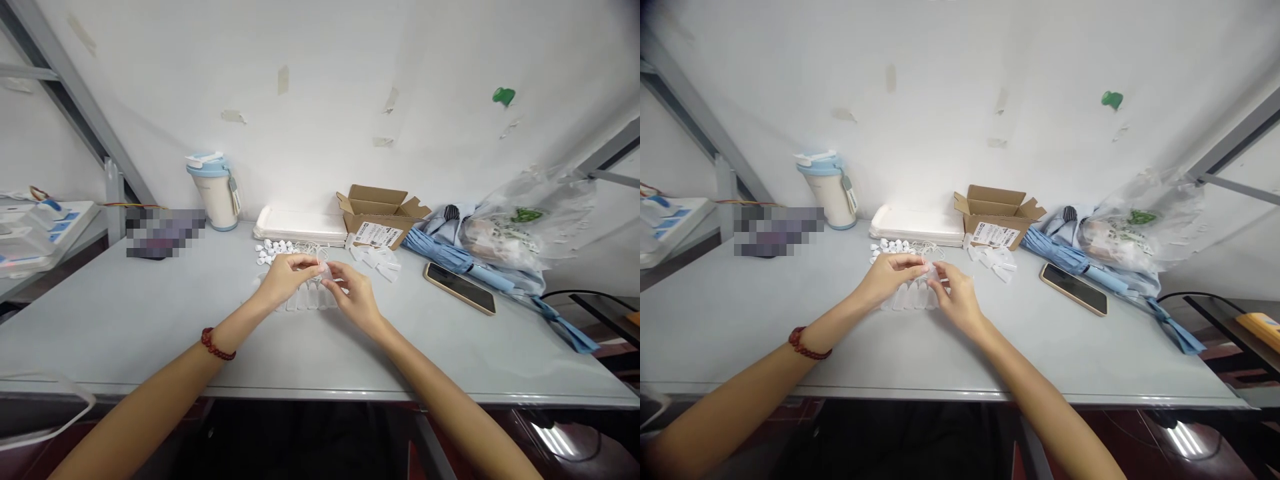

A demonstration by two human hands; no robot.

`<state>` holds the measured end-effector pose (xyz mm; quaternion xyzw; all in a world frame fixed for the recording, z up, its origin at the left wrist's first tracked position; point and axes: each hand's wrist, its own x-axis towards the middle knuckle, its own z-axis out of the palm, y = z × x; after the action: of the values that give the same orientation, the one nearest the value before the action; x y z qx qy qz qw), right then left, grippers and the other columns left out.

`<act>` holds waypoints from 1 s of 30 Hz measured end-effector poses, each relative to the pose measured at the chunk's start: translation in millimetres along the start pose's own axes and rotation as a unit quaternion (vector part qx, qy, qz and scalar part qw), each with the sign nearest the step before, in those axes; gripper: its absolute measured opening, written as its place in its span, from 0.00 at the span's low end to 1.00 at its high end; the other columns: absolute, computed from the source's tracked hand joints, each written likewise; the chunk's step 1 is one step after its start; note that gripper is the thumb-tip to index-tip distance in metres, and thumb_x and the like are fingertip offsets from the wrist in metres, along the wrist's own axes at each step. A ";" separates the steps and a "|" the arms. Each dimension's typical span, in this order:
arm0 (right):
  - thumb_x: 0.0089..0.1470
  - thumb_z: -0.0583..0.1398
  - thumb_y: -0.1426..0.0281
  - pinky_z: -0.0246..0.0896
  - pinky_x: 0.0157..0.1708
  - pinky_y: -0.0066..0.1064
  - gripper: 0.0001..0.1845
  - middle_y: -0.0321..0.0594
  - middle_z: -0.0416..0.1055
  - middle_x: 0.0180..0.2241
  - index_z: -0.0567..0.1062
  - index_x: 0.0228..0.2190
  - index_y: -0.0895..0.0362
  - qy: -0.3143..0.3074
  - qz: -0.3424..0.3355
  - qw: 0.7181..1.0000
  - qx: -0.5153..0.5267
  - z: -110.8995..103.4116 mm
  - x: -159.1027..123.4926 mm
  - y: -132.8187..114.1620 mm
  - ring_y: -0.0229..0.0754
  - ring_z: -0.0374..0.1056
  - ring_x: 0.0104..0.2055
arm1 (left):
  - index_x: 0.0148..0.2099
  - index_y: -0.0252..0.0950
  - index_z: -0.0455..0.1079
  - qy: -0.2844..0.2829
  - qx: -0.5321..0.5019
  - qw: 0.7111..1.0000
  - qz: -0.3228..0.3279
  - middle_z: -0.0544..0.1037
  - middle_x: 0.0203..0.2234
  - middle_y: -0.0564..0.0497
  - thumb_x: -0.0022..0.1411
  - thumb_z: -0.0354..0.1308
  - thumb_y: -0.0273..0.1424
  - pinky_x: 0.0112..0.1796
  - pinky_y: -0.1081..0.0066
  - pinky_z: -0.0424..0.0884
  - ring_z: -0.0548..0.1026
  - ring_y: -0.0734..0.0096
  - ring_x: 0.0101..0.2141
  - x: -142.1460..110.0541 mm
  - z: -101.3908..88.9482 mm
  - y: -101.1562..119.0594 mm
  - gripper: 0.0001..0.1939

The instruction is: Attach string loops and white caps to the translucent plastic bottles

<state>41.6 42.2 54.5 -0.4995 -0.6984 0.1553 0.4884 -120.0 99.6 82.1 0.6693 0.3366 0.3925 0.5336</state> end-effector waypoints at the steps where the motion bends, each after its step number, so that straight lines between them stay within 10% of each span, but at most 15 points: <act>1: 0.55 0.58 0.67 0.71 0.32 0.33 0.15 0.45 0.72 0.37 0.69 0.45 0.57 -0.001 0.006 1.000 0.004 0.3 -0.3 -0.1 0.41 0.71 0.35 | 0.35 0.33 0.76 -0.003 0.013 1.000 0.001 0.80 0.34 0.48 0.52 0.63 0.38 0.40 0.68 0.70 0.75 0.63 0.37 0.0 -0.3 0.2 0.13; 16: 0.54 0.58 0.67 0.71 0.32 0.31 0.14 0.45 0.75 0.38 0.73 0.43 0.58 0.006 0.004 1.000 0.005 1.4 -0.7 -4.2 0.41 0.72 0.34 | 0.40 0.34 0.74 -0.003 0.155 0.987 0.041 0.79 0.36 0.47 0.54 0.58 0.32 0.39 0.65 0.72 0.76 0.63 0.37 -5.5 -3.0 -3.4 0.12; 20: 0.53 0.59 0.67 0.70 0.31 0.31 0.13 0.45 0.75 0.36 0.74 0.40 0.59 0.018 0.036 0.999 0.034 -0.7 1.1 -6.1 0.41 0.72 0.33 | 0.47 0.33 0.69 0.096 0.282 0.927 0.228 0.75 0.41 0.43 0.57 0.53 0.26 0.37 0.64 0.72 0.73 0.63 0.39 -11.8 4.5 -3.9 0.15; 23: 0.52 0.60 0.65 0.68 0.30 0.30 0.14 0.44 0.74 0.34 0.73 0.39 0.59 0.019 0.077 0.994 0.081 -1.5 1.8 -7.5 0.41 0.72 0.32 | 0.50 0.33 0.66 0.062 0.335 0.871 0.354 0.73 0.45 0.42 0.59 0.52 0.24 0.46 0.58 0.69 0.69 0.60 0.47 -17.0 7.7 -3.3 0.16; 30: 0.50 0.61 0.60 0.68 0.29 0.32 0.16 0.41 0.72 0.32 0.71 0.38 0.58 0.030 0.141 0.977 0.155 -0.7 2.5 -7.8 0.41 0.73 0.30 | 0.52 0.33 0.63 -0.018 0.434 0.817 0.378 0.70 0.50 0.40 0.59 0.56 0.28 0.50 0.53 0.65 0.64 0.54 0.53 -17.4 7.7 -8.0 0.18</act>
<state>37.9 40.6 61.7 -0.5155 -0.5733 0.3142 0.5539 -121.5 82.6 70.5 0.9131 0.1829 0.3645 0.0030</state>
